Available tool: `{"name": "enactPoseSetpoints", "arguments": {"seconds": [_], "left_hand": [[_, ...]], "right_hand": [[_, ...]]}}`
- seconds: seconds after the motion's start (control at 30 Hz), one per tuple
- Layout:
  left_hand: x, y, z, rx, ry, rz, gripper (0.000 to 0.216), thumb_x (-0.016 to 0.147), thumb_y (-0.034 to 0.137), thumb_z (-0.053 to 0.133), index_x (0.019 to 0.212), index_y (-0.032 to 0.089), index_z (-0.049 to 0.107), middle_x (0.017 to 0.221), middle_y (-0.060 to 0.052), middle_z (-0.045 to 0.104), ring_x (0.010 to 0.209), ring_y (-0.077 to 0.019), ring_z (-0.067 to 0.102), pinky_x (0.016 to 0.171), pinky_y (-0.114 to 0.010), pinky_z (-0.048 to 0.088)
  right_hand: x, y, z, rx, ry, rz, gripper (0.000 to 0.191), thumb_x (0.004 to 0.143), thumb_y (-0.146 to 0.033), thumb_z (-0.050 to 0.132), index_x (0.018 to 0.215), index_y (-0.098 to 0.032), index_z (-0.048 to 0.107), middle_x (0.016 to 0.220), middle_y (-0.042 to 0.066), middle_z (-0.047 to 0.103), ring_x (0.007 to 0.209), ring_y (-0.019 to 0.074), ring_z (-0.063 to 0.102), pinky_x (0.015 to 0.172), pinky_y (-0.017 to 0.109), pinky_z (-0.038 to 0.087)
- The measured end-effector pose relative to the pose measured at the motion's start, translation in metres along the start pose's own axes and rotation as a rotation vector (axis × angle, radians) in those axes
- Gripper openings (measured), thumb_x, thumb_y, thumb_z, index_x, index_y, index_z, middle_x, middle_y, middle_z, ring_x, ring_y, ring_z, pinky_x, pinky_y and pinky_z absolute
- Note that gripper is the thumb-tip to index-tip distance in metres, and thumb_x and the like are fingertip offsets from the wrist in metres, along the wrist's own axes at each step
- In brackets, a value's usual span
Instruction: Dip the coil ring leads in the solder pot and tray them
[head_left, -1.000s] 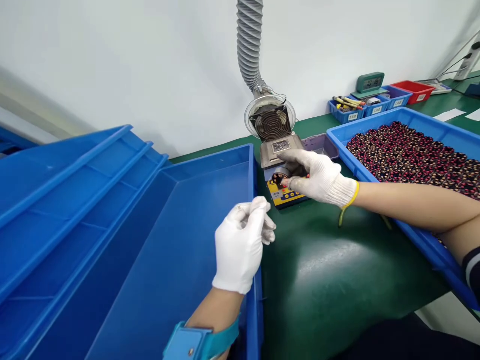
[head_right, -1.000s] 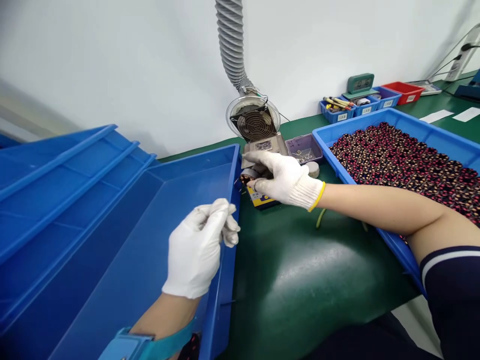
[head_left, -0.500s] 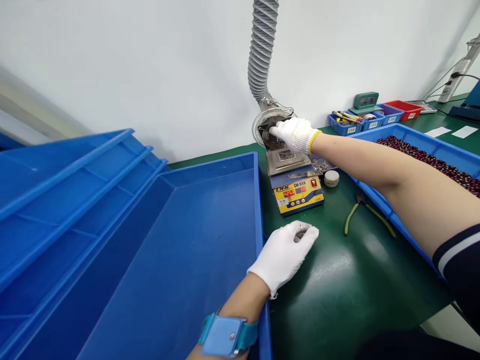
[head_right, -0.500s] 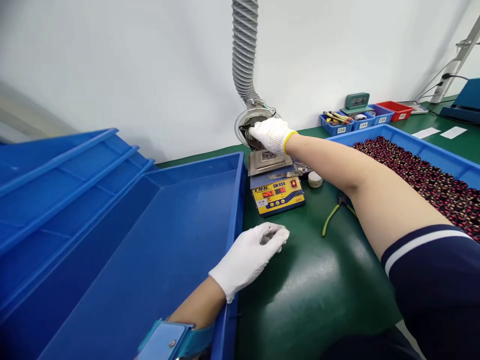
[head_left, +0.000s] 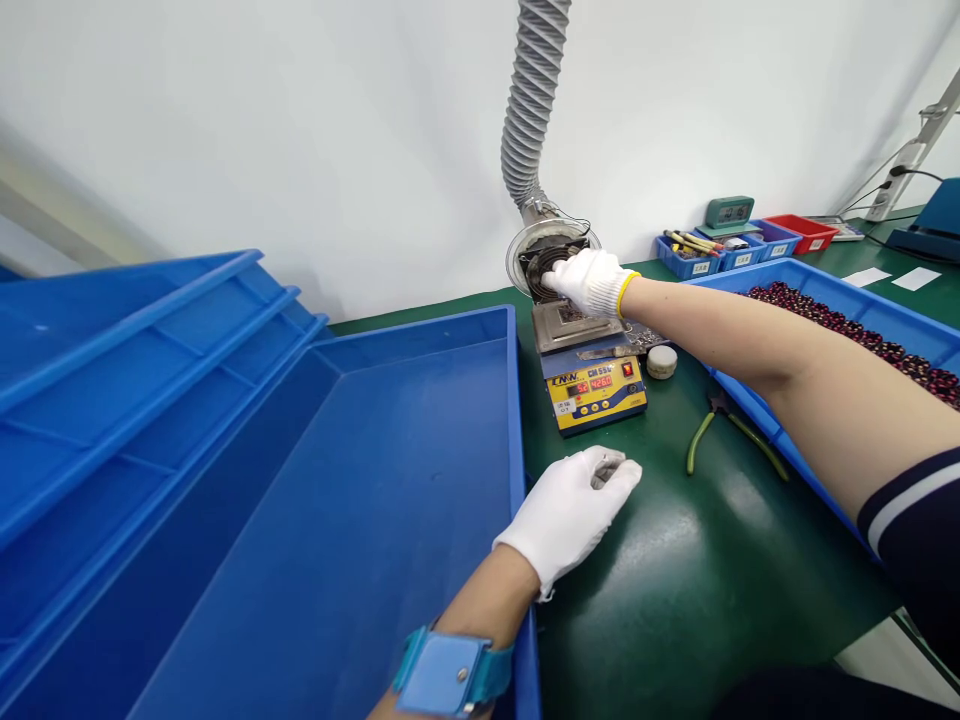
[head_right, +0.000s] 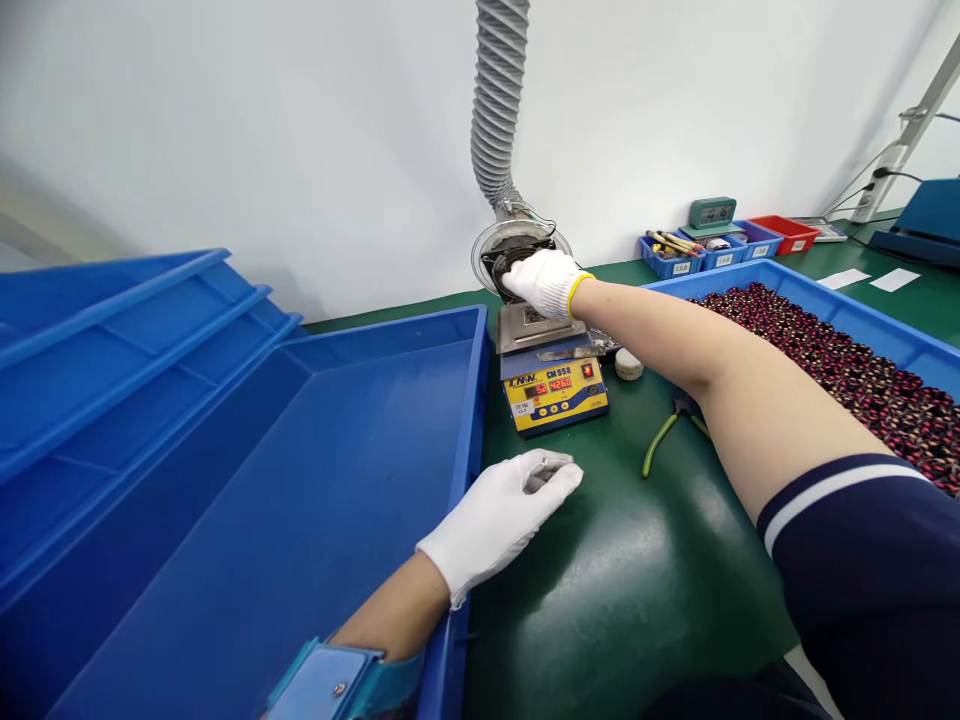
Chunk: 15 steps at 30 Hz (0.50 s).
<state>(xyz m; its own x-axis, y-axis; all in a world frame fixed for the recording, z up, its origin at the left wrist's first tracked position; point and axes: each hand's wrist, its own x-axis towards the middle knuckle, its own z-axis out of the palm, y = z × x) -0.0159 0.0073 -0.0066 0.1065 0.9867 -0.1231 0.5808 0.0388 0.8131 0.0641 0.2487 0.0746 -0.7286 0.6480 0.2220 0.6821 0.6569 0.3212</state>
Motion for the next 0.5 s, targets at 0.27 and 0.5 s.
{"name": "enactPoseSetpoints", "arguments": {"seconds": [0.27,0.5], "left_hand": [[0.005,0.000,-0.002,-0.272,0.223,-0.024,0.049,0.079,0.045,0.068,0.117,0.014,0.065,0.103,-0.011,0.073,0.094,-0.0227,0.068,0.088,-0.036,0.051],[0.012,0.002,-0.013,-0.700,0.616,-0.006,0.057,0.072,0.033,0.078,0.122,0.011,0.061,0.102,-0.011,0.072,0.085,-0.0195,0.071,0.076,-0.033,0.058]], "right_hand": [[-0.019,0.000,-0.022,0.193,0.123,0.104,0.047,0.083,-0.024,0.058,0.130,-0.024,0.057,0.121,0.012,0.064,0.104,0.0339,0.062,0.081,0.046,0.052],[-0.082,-0.049,-0.022,0.939,0.153,0.141,0.054,0.076,-0.040,0.070,0.127,-0.025,0.062,0.103,0.000,0.071,0.095,0.0185,0.066,0.082,0.029,0.052]]}}
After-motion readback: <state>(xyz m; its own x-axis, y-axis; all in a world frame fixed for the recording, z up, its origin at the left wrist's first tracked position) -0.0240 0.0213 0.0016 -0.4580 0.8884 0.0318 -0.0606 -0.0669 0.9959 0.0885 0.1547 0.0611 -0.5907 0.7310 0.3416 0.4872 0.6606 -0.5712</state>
